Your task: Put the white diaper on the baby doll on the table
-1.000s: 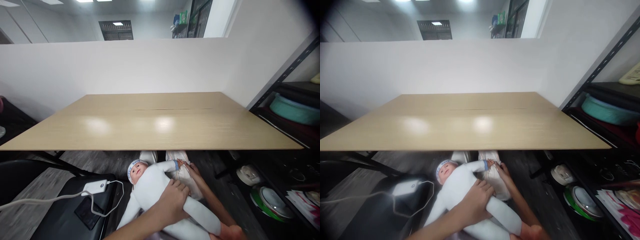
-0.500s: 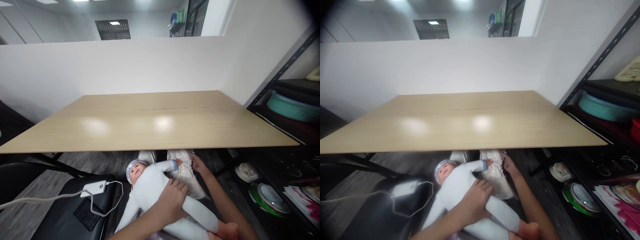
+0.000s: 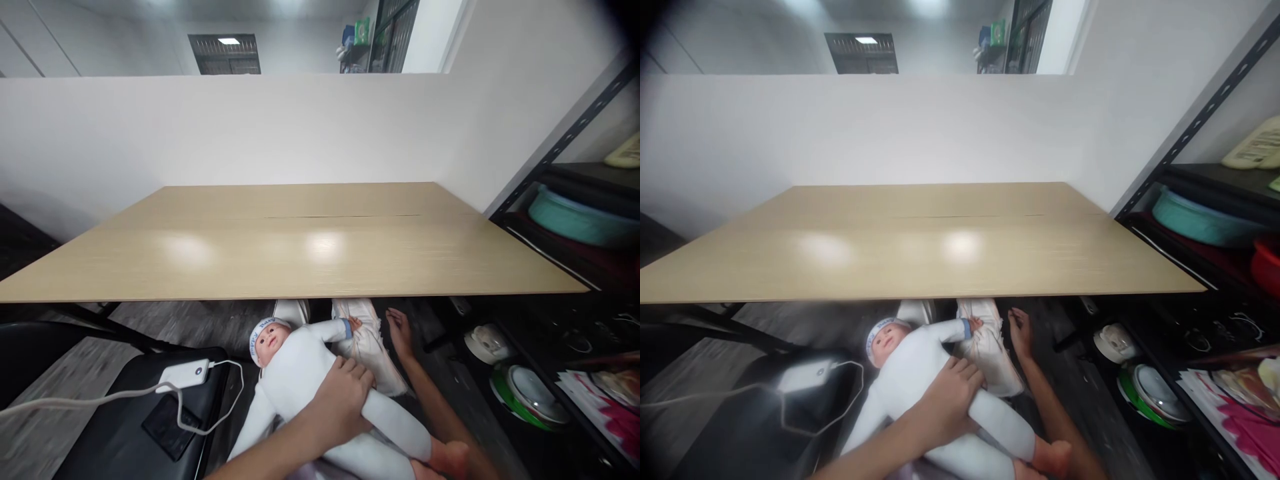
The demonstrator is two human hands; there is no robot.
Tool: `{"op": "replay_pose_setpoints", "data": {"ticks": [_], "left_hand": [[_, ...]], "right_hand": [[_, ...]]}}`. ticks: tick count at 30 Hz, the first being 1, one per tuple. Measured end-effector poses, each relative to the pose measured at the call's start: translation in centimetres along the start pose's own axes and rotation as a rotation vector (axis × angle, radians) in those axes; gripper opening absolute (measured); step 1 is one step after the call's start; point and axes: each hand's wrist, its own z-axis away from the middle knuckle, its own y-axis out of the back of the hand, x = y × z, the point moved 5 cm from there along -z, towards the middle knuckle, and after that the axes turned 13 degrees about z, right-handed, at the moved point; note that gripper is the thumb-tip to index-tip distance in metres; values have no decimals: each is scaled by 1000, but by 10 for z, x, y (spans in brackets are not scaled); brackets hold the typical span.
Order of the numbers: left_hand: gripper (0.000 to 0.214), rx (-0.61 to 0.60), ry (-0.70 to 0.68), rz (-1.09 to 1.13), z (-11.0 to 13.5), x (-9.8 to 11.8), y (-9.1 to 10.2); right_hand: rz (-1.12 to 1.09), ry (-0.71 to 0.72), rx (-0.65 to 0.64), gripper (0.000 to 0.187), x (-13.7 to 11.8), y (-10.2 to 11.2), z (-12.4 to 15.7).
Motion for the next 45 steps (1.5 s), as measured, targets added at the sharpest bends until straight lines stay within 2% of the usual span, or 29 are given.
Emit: {"op": "replay_pose_setpoints", "data": {"ticks": [4, 9, 12, 15, 17, 20, 23, 25, 27, 30, 34, 36, 38, 41, 43, 45], "left_hand": [[39, 5, 2, -5, 0, 2, 3], [38, 17, 11, -14, 0, 1, 4], [39, 12, 19, -7, 0, 1, 4], [39, 2, 32, -8, 0, 2, 6], [38, 0, 34, -14, 1, 3, 7], [36, 2, 32, -14, 2, 4, 10], [39, -7, 34, 8, 3, 5, 11], [42, 1, 19, 27, 3, 5, 11], [40, 22, 5, 37, 5, 6, 10], [34, 29, 38, 35, 9, 4, 10], [37, 43, 101, 64, 18, 5, 20], [41, 99, 121, 123, 26, 9, 31], [48, 180, 91, 209, 39, 14, 42], [62, 311, -114, 322, 72, 21, 51], [47, 500, -279, 315, 107, 15, 56], [21, 783, -358, 245, 147, -2, 60]], "right_hand": [[119, 223, -132, 69, -17, -26, 21], [241, 280, -239, 59, -15, -51, 42], [302, 258, -216, 60, -10, -51, 44], [353, 233, -158, 73, -14, -41, 46], [383, 302, -142, 77, -30, -31, 52], [478, 618, -191, 70, -75, -19, 76], [602, 931, -427, 69, -119, -19, 106], [674, 1053, -628, 70, -136, -28, 119], [733, 1111, -749, 72, -147, -41, 123], [837, 1114, -789, 68, -161, -70, 122], [976, 1178, -842, 36, -188, -110, 139], [975, 1282, -835, 30, -207, -121, 156], [930, 1370, -803, 31, -226, -123, 173], [791, 1385, -756, 34, -249, -108, 192], [660, 1329, -726, 37, -261, -88, 201], [517, 1233, -700, 40, -270, -65, 204]]}}
